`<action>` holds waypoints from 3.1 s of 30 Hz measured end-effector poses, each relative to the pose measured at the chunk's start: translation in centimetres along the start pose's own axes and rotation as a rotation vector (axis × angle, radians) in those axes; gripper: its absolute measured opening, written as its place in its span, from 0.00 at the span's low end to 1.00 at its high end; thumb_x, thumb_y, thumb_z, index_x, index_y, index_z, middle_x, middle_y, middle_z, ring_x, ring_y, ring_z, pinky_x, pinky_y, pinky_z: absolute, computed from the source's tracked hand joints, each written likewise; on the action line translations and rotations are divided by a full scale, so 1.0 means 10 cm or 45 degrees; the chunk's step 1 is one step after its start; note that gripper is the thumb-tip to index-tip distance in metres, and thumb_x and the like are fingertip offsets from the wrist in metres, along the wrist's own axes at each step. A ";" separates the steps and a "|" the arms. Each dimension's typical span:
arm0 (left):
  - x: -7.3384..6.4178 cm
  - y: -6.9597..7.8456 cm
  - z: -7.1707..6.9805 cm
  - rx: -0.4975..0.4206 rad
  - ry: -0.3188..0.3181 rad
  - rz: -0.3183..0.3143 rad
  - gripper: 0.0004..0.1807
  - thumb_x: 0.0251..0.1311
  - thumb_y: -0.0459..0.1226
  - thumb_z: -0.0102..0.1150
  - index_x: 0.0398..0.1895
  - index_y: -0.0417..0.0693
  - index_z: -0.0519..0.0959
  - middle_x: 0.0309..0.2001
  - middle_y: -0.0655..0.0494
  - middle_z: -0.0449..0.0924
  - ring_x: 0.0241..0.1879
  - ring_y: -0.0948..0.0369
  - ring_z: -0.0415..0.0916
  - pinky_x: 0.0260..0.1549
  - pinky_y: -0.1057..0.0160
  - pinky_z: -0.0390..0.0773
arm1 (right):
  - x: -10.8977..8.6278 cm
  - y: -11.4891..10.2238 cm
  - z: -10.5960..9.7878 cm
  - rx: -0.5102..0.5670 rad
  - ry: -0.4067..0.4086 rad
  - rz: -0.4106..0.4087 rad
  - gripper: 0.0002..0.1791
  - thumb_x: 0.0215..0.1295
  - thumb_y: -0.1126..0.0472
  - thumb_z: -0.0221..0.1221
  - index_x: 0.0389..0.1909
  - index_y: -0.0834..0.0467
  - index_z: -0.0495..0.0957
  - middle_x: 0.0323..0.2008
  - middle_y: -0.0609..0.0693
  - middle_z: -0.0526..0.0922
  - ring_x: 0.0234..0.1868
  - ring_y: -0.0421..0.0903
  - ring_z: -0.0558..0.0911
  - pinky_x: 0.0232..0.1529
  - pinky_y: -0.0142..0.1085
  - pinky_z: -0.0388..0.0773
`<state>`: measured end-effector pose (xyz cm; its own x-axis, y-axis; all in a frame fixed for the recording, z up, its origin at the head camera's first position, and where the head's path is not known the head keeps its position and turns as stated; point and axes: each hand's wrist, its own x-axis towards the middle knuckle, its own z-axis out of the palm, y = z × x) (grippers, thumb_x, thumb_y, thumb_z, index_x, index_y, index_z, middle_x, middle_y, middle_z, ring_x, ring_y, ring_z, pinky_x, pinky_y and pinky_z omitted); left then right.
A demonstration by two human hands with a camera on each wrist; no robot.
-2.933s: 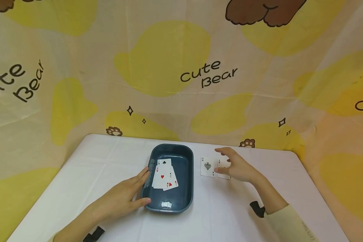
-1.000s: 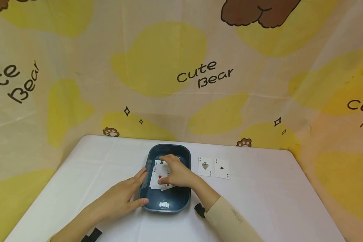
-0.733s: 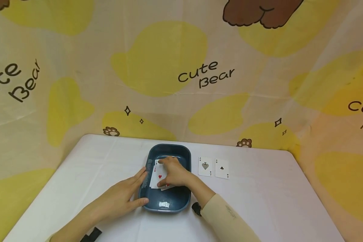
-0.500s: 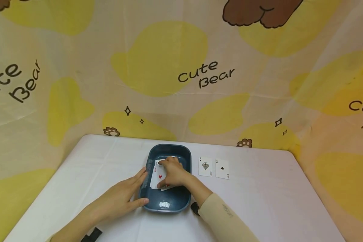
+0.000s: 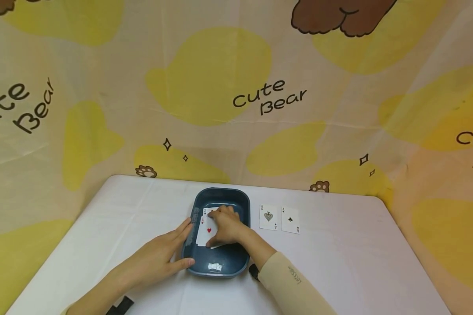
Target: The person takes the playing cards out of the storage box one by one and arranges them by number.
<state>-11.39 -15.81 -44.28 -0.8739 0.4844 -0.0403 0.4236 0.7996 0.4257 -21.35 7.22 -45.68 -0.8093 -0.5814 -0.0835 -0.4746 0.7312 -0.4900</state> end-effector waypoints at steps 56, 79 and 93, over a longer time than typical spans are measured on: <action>0.00 -0.01 0.01 -0.003 0.012 0.006 0.51 0.70 0.65 0.57 0.83 0.42 0.55 0.85 0.52 0.46 0.76 0.44 0.63 0.70 0.42 0.69 | -0.03 -0.02 0.02 0.171 -0.043 -0.046 0.55 0.44 0.56 0.85 0.74 0.66 0.68 0.62 0.60 0.72 0.50 0.48 0.77 0.53 0.39 0.79; 0.00 0.01 0.01 -0.005 0.017 0.001 0.51 0.69 0.64 0.59 0.83 0.42 0.56 0.84 0.50 0.48 0.75 0.43 0.65 0.69 0.41 0.70 | -0.24 -0.03 -0.23 0.359 0.054 -0.084 0.55 0.45 0.56 0.85 0.75 0.60 0.69 0.65 0.57 0.71 0.54 0.49 0.74 0.55 0.44 0.79; 0.00 0.02 0.00 -0.009 0.019 -0.016 0.52 0.68 0.65 0.59 0.83 0.43 0.56 0.85 0.53 0.47 0.75 0.44 0.64 0.70 0.42 0.69 | -0.45 0.07 -0.48 0.332 0.125 -0.080 0.53 0.46 0.56 0.84 0.74 0.61 0.70 0.67 0.57 0.70 0.62 0.56 0.70 0.59 0.56 0.79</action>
<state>-11.34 -15.61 -44.19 -0.8827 0.4687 -0.0325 0.4106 0.8033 0.4314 -19.75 12.06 -41.50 -0.8168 -0.5760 0.0321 -0.4300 0.5709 -0.6994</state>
